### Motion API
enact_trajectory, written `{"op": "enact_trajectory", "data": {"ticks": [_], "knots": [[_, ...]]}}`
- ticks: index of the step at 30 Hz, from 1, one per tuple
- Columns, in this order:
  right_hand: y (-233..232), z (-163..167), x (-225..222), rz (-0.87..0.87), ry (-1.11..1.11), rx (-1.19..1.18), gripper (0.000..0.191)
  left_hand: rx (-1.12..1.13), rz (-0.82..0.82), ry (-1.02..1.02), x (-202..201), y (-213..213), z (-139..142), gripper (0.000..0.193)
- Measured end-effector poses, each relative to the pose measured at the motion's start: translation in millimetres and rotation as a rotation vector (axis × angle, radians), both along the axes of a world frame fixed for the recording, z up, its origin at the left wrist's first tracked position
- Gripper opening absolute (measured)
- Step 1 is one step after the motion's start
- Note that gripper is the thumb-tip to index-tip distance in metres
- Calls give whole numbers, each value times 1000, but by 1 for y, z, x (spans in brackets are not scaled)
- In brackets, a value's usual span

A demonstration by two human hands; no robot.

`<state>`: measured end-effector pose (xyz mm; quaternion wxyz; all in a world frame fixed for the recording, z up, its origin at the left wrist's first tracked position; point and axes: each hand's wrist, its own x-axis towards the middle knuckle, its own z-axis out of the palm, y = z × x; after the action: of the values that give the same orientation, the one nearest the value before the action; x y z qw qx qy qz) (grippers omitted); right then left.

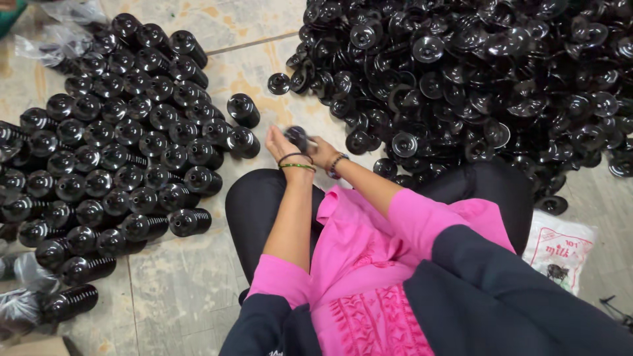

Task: The person sits on the floor among large piles of black plastic parts, picks up individual parts one at a time, briefly turns them in their hands, and stacks them into upright groups on the floor beside them.

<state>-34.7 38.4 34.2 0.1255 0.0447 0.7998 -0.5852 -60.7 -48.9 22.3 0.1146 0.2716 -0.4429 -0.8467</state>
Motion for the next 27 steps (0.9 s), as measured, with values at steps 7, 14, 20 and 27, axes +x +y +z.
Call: {"op": "enact_trajectory", "data": {"ticks": [7, 14, 20, 27], "knots": [[47, -3, 4, 100, 265, 535, 42, -2, -33, 36, 0, 2, -6, 52], [100, -30, 105, 304, 169, 818, 26, -91, -319, -11, 7, 43, -8, 44], [115, -16, 89, 129, 242, 832, 25, -763, -824, -135, 20, 37, -26, 31], [341, 83, 243, -607, 199, 889, 34, -1596, -1597, 66, 67, 52, -25, 55]]}}
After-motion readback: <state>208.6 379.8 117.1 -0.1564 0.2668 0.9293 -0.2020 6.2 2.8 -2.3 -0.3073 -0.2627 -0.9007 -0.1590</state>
